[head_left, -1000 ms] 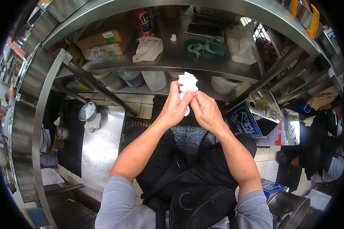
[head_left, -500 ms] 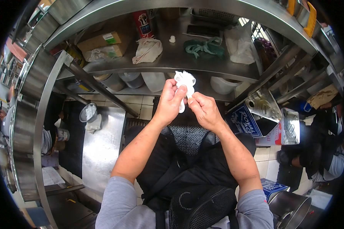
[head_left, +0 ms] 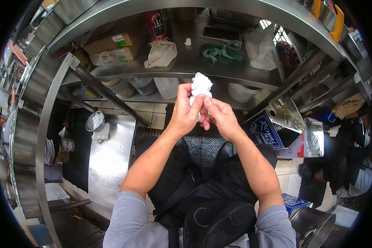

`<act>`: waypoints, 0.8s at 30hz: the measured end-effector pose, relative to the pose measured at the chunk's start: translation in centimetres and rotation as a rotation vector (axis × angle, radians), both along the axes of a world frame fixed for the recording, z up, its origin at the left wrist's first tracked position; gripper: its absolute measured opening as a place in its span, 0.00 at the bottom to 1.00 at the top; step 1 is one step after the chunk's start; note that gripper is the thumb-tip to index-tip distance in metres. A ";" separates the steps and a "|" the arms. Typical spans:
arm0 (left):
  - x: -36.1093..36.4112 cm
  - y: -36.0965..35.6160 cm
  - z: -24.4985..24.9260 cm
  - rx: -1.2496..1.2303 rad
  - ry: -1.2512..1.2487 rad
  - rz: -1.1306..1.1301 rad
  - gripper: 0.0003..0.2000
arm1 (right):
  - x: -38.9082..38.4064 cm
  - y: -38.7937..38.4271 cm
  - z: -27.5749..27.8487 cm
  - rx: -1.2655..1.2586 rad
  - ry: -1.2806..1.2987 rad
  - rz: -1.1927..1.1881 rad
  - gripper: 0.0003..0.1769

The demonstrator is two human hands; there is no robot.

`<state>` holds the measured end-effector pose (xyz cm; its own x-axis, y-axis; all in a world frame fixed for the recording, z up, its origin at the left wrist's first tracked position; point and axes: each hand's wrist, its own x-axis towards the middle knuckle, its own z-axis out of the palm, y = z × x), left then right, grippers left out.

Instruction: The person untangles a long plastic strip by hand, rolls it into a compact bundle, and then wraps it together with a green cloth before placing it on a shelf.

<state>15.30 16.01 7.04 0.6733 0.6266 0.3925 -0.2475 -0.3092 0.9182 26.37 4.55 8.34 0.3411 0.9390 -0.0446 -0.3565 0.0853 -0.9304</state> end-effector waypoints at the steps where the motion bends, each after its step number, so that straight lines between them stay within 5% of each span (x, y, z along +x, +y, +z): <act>1: 0.1 -0.3 0.4 -0.027 -0.024 0.001 0.19 | 0.1 -0.1 -0.3 -0.004 -0.019 0.028 0.25; 4: 0.4 -0.1 -0.2 -0.017 -0.035 0.023 0.18 | 0.3 -0.2 -1.1 -0.008 -0.105 0.040 0.21; 7: 0.7 -0.1 -0.9 0.067 -0.012 0.064 0.18 | -0.1 -0.4 -0.1 0.008 -0.822 -0.202 0.15; 10: 0.8 -0.1 -0.7 0.100 0.008 0.075 0.17 | -0.1 -1.0 0.8 0.015 -1.000 -0.222 0.13; 24: -0.2 0.0 0.5 -0.039 -0.007 -0.144 0.24 | 1.2 -0.7 -0.4 0.064 -0.963 -0.302 0.13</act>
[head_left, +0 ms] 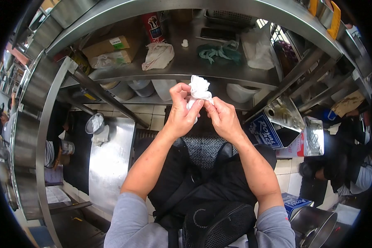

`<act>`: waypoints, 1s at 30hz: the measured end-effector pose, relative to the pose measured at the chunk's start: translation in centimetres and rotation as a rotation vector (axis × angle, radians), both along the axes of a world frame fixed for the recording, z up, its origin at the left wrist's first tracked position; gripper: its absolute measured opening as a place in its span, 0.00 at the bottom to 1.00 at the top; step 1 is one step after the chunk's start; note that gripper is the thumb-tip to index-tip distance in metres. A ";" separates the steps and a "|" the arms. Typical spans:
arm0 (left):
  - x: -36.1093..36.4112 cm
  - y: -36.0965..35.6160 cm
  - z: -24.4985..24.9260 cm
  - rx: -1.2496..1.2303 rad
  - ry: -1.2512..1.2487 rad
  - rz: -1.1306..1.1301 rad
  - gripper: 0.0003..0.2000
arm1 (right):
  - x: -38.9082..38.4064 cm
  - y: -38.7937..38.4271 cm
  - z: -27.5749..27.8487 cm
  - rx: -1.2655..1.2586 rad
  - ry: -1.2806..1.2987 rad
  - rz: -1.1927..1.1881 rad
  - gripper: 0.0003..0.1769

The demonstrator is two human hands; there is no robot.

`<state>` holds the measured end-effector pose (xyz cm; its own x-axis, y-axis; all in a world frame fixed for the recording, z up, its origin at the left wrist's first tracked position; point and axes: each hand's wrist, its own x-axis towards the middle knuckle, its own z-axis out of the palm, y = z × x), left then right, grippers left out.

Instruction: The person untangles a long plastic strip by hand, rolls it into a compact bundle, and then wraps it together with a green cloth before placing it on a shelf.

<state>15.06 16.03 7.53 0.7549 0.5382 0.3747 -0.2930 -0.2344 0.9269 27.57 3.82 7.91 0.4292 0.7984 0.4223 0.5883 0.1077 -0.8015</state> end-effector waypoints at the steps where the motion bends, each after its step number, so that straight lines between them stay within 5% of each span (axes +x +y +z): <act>1: 0.1 0.1 0.0 0.068 -0.004 0.035 0.26 | 0.0 0.0 0.0 0.033 -0.049 -0.002 0.14; 6: 0.0 0.1 -0.2 0.155 -0.129 0.115 0.24 | -0.7 0.0 0.6 -0.047 0.128 0.007 0.10; 8: -0.6 0.7 0.8 0.389 0.006 0.072 0.13 | -0.7 0.1 0.5 -0.077 0.191 0.010 0.10; 11: -0.7 0.4 1.4 0.376 0.048 0.127 0.06 | -0.1 -0.1 0.5 -0.143 0.203 0.027 0.11; 14: -0.9 0.8 1.9 0.573 0.014 0.160 0.13 | 1.4 -0.8 1.5 -0.259 0.220 0.098 0.19; 16: -1.2 0.9 2.2 0.555 0.041 0.118 0.13 | 1.7 -0.8 1.3 -0.032 0.478 0.171 0.27; 18: -1.3 0.7 2.2 0.538 0.070 0.070 0.13 | 1.8 -0.9 1.4 -0.019 0.453 0.188 0.34; 21: -1.2 0.1 2.3 0.552 0.112 -0.061 0.12 | 1.3 -0.7 2.3 0.098 0.089 0.154 0.23; 24: -1.1 0.3 1.9 0.489 0.104 -0.101 0.12 | 2.4 -0.7 1.4 0.076 0.052 0.080 0.16; 26: -0.9 0.2 1.6 0.500 0.085 -0.084 0.12 | 2.2 -0.6 1.4 0.103 0.157 0.071 0.12; 28: -0.8 -0.3 1.5 0.510 0.068 -0.072 0.12 | 2.3 -0.7 1.0 0.085 0.730 0.195 0.09; 30: -0.8 -1.0 1.5 0.296 0.090 -0.044 0.13 | 2.3 -0.6 0.9 0.113 0.809 0.200 0.09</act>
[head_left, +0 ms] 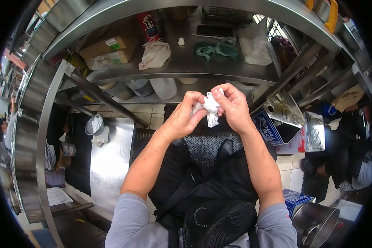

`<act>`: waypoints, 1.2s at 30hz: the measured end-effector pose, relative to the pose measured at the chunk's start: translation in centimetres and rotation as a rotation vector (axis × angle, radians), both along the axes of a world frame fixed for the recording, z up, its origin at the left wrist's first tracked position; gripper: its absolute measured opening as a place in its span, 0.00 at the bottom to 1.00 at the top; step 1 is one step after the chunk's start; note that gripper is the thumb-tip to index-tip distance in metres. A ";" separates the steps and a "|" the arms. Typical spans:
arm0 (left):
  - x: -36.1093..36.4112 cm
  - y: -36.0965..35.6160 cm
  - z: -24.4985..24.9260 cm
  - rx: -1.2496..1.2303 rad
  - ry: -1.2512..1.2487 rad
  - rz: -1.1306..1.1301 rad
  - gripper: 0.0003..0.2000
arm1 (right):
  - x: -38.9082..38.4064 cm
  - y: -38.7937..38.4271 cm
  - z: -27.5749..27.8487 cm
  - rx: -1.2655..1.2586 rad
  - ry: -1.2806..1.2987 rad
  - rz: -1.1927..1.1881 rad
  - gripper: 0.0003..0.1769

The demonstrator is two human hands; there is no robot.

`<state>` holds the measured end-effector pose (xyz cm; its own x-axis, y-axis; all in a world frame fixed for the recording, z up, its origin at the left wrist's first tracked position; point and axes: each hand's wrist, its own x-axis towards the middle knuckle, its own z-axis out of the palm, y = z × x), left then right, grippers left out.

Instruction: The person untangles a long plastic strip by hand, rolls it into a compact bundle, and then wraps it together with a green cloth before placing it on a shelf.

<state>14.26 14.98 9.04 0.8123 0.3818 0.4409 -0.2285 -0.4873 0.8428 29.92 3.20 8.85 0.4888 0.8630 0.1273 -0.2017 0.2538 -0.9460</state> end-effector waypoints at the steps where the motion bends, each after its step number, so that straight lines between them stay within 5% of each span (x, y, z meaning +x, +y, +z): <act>1: 0.1 0.0 0.1 0.002 0.000 -0.003 0.13 | 0.0 0.1 0.0 0.020 0.080 0.004 0.08; 8: -0.1 0.2 0.5 0.239 0.193 -0.214 0.20 | -0.4 0.1 -0.5 0.034 -0.120 -0.110 0.08; 14: -0.1 0.1 0.4 0.239 0.299 -0.318 0.25 | -0.3 -0.8 0.8 -0.122 -0.696 -0.073 0.08; 18: -0.1 0.3 0.2 0.236 0.286 -0.222 0.28 | -0.1 -0.4 0.7 -0.048 -0.520 -0.163 0.11; 21: -0.2 1.0 0.2 0.213 0.249 -0.099 0.31 | 0.5 -0.2 1.1 -0.127 -0.686 -0.397 0.16; 24: -0.1 1.4 -0.1 0.191 0.183 -0.032 0.31 | 0.2 -0.5 0.9 -0.275 -0.748 -0.293 0.19; 28: -0.1 1.3 -0.4 0.208 0.162 0.050 0.33 | -1.8 -0.3 0.4 -0.156 -1.036 -0.279 0.20; 36: -0.2 1.4 -1.3 0.164 0.186 0.068 0.33 | -2.8 1.0 -1.7 -0.079 -1.179 -0.364 0.14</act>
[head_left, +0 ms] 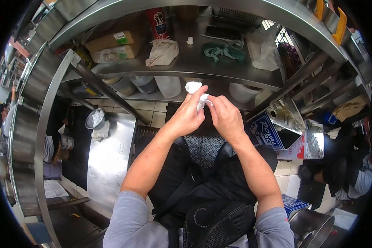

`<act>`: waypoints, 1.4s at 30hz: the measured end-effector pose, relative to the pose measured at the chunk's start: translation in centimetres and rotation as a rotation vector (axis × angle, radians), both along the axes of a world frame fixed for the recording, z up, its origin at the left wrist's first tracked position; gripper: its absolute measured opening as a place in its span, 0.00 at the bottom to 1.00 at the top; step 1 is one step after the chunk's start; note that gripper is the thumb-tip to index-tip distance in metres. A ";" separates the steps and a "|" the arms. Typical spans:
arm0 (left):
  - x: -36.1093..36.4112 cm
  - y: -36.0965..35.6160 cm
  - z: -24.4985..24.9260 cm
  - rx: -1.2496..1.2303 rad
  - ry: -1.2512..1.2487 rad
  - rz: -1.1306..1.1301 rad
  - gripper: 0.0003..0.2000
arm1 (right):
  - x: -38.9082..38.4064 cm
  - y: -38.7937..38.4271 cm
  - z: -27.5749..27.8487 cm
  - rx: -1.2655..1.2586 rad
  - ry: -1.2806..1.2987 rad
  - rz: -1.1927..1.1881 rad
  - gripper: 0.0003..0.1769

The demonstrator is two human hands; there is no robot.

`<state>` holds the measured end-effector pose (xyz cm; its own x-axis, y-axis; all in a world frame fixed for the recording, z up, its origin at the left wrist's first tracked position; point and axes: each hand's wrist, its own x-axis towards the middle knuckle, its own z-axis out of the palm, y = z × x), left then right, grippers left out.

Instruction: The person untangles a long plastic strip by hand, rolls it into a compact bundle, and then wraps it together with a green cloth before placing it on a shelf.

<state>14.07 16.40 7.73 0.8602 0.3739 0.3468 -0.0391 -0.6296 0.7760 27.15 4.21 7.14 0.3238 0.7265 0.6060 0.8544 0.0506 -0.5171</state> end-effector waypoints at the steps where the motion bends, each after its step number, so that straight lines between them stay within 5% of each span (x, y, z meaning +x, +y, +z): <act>1: 0.1 0.0 -0.1 0.042 0.001 0.029 0.34 | -0.2 0.0 -0.1 -0.029 -0.031 -0.026 0.11; 5: 0.3 0.1 -0.9 0.063 0.059 0.083 0.34 | -1.3 0.2 0.7 -0.333 0.066 -0.119 0.10; 9: 0.1 0.3 -1.3 0.074 0.065 0.057 0.35 | -1.0 0.3 -0.2 -0.293 0.130 -0.067 0.12; 17: 0.0 -0.2 0.0 0.044 0.022 0.074 0.32 | 0.0 -0.1 0.3 -0.281 0.692 0.144 0.16; 33: 0.5 -0.1 -0.2 -0.079 -0.065 -0.019 0.37 | 0.0 -0.5 1.2 -0.299 0.391 0.130 0.14; 42: 0.4 -0.1 0.4 0.225 -0.009 0.083 0.39 | -1.0 -1.4 2.9 -0.199 0.483 0.234 0.13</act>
<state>14.47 16.32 8.17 0.8263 0.3559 0.4365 0.0142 -0.7879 0.6156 26.14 2.79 10.00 0.3467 0.8973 0.2730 0.4961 0.0716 -0.8653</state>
